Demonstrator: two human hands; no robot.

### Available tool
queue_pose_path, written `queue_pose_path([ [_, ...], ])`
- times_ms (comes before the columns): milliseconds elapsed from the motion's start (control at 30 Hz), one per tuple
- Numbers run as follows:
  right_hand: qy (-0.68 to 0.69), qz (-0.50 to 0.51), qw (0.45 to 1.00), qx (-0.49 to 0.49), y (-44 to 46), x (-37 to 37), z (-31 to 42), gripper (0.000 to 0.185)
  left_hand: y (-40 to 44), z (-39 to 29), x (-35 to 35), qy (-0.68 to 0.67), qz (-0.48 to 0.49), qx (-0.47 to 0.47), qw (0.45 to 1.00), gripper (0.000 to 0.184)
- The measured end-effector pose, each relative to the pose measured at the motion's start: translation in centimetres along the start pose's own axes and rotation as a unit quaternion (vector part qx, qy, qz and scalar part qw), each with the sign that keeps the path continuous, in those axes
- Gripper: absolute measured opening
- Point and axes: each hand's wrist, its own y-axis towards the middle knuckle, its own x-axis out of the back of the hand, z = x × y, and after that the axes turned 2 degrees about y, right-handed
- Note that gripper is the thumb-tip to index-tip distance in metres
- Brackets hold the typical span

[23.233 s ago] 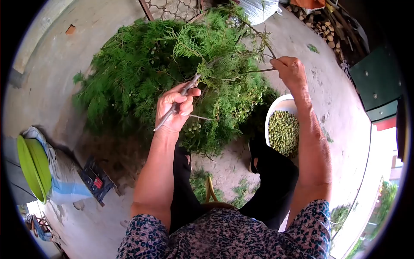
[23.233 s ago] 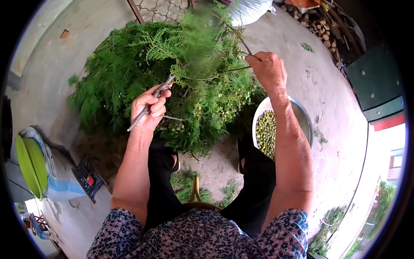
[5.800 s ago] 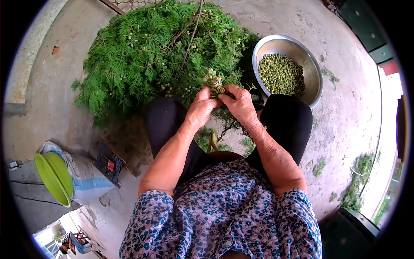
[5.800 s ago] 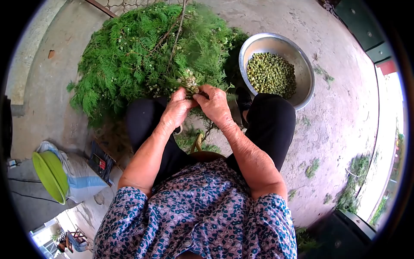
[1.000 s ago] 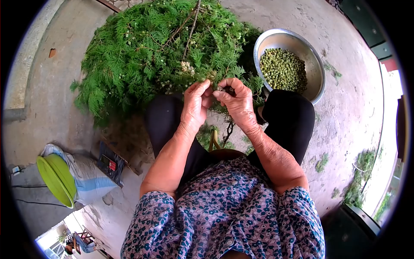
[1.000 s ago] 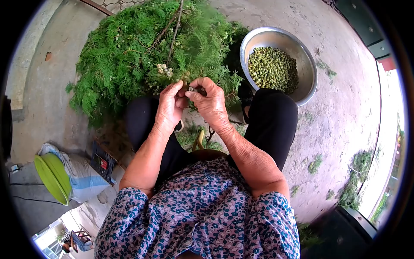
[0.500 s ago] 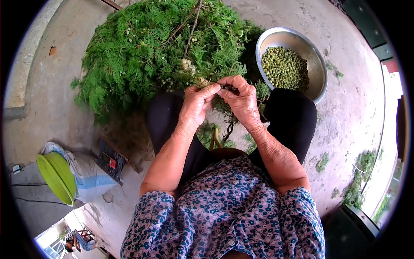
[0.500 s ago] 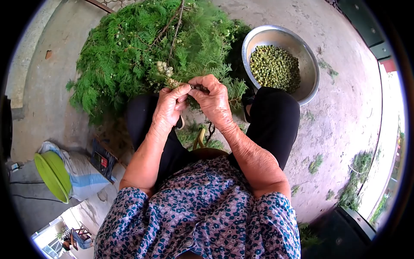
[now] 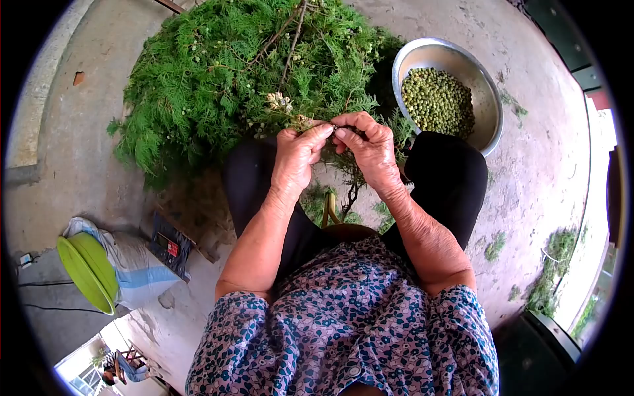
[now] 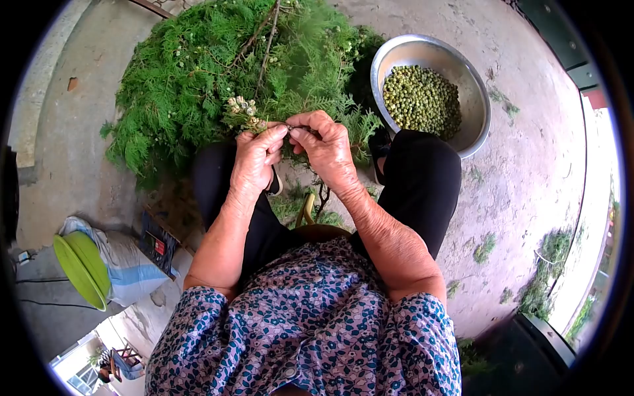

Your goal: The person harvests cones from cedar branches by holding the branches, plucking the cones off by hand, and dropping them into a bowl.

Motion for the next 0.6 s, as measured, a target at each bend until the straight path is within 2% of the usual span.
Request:
queue_pose_path([
  [267, -0.004, -0.004, 1.0, 0.005, -0.06, 0.12, -0.29, 0.008, -0.2, -0.13, 0.26, 0.073, 0.029, -0.051, 0.996, 0.01],
  [400, 0.027, -0.018, 0.999, -0.044, -0.13, 0.02, 0.17, 0.009, -0.6, -0.56, -0.2, 0.098, 0.031, -0.07, 0.992, 0.01],
  [600, 0.031, -0.017, 0.998, -0.051, -0.16, 0.24, -0.02, 0.009, -0.48, -0.44, 0.22, 0.097, 0.05, -0.059, 0.992, 0.011],
])
